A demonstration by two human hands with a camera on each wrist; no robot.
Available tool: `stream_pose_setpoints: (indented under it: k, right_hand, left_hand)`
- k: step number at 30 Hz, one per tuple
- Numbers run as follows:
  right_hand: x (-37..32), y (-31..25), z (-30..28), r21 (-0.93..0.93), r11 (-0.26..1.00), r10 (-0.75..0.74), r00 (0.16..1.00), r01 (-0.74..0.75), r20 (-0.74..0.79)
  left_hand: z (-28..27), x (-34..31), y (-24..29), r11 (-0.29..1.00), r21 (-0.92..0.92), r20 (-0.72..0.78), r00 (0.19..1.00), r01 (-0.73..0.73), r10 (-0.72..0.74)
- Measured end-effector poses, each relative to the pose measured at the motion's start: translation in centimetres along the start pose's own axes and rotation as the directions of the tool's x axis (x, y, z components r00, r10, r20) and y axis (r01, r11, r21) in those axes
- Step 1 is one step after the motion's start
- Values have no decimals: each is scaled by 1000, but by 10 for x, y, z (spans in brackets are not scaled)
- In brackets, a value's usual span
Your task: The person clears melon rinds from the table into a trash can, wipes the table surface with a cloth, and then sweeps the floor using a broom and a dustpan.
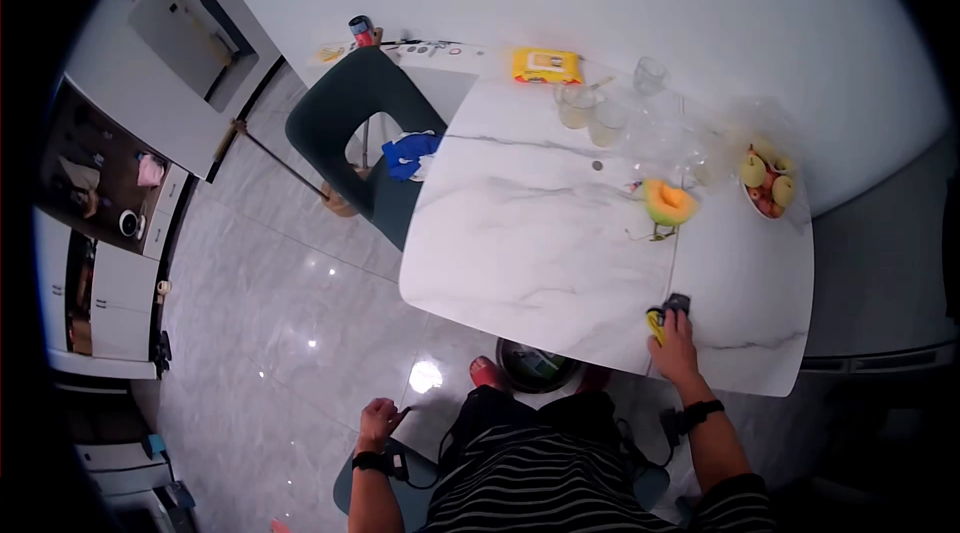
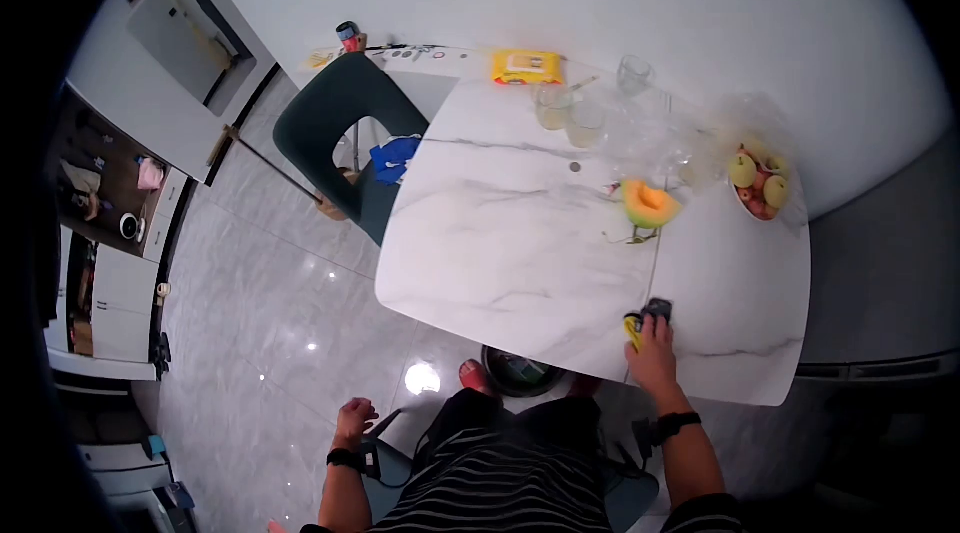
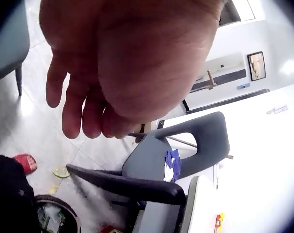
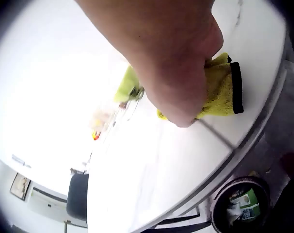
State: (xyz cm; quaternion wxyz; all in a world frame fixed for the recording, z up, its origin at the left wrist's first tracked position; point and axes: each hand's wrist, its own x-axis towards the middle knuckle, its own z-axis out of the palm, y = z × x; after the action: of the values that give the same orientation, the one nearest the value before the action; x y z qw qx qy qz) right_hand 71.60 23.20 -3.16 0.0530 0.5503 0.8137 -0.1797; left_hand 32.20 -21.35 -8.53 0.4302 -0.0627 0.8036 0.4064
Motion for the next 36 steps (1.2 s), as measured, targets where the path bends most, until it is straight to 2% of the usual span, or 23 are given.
stream_pose_setpoints:
  k: [2,5,9,11,13,15,16,19,20,21,22,23,24,25,27,28,31,32,34,36]
  right_hand:
    - [9,-46,6,-3,996,-92,995,92,27]
    - [20,-113,20,7,985,-170,984,170,55]
    - [28,-196,51,-75,930,-355,933,359,54]
    - [22,-232,53,10,877,-479,873,480,94]
    - [17,-248,74,-55,744,-668,744,666,-11]
    - [15,-254,78,-57,617,-787,617,785,-20]
    - [12,-244,76,-17,651,-759,651,759,-5]
    - [16,-218,50,51,583,-809,574,811,124]
    - [21,-199,42,37,613,-782,599,789,169]
    - [31,-173,41,-4,612,-782,606,791,146]
    - [42,-143,38,-7,657,-751,656,754,74]
    - [52,-115,26,23,749,-661,746,662,80]
    - [51,-82,17,62,837,-542,839,544,-37]
    - [45,-50,10,17,884,-460,876,467,-146]
    - [32,-3,1,91,979,-156,961,181,-229]
    - [24,21,11,145,987,-19,954,65,-298]
    - [6,44,28,148,976,204,897,-158,-391]
    - [9,46,38,95,984,178,892,-152,-416]
    - [19,21,41,30,992,125,901,-124,-416]
    - [32,-11,43,8,999,-43,933,50,-357]
  left_hand:
    - [-23,17,-1,996,84,-24,999,-31,33]
    - [-55,56,-6,992,124,18,999,34,-37]
    - [-67,70,10,997,55,1,998,59,-60]
    - [-65,63,20,997,-23,26,997,67,-66]
    - [-61,49,22,995,-60,24,997,79,-78]
    - [-52,40,24,995,-43,14,996,87,-86]
    - [-46,40,24,997,4,48,996,73,-73]
    - [-49,23,5,971,-134,25,981,196,-194]
    - [-60,27,-8,957,-188,115,973,220,-201]
    - [-72,38,-26,929,-303,130,975,214,-183]
    - [-83,51,-43,887,-413,141,977,207,-162]
    - [-87,57,-52,832,-519,150,979,198,-139]
    - [-85,51,-42,837,-509,95,980,200,-177]
    - [-86,47,-37,852,-489,74,982,189,-175]
    - [-81,43,-26,880,-443,46,985,172,-169]
    - [-82,47,-27,870,-463,68,985,170,-156]
    - [-87,59,-26,753,-644,94,990,138,-102]
    - [-81,56,-17,794,-603,52,997,78,-58]
    - [-52,25,46,859,-509,-30,999,-45,34]
    - [-8,-1,116,952,-281,-47,993,-121,113]
